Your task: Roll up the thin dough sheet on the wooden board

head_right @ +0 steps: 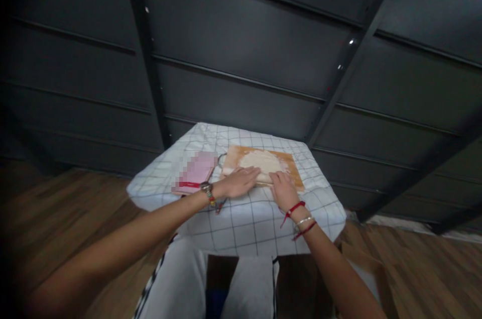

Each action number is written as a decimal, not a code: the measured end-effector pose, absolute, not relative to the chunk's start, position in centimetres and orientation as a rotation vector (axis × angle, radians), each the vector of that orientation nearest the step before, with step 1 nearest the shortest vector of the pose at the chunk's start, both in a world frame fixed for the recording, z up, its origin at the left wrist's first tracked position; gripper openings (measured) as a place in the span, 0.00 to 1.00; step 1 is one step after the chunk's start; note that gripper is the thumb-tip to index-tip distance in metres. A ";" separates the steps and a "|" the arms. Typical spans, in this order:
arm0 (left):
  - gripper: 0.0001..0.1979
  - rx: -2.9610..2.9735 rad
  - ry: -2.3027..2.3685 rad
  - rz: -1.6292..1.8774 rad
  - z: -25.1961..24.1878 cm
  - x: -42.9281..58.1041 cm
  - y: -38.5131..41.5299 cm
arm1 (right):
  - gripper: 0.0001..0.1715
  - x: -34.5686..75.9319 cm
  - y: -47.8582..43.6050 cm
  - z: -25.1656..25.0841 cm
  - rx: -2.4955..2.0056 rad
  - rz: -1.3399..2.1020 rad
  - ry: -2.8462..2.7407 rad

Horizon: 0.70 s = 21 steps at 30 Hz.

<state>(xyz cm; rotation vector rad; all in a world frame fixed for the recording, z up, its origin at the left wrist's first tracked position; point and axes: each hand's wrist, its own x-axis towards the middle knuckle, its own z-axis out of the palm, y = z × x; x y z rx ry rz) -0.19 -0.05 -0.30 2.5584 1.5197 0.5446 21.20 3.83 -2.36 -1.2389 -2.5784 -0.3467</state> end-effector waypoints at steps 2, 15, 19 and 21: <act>0.25 2.620 1.516 0.518 -1.1 -0.6 -0.2 | 0.23 21.0 3.8 -2.4 -1.232 -0.422 -2.557; 0.27 2.587 1.928 0.693 1.8 -1.7 4.9 | 0.16 21.0 8.1 3.3 -1.032 -0.456 -2.554; 0.27 2.387 2.027 0.447 2.0 -1.4 10.3 | 0.16 19.8 13.0 2.7 -1.051 -0.079 -2.671; 0.27 2.337 2.041 0.319 1.3 -1.6 12.6 | 0.15 19.5 15.3 1.5 -1.105 0.024 -2.697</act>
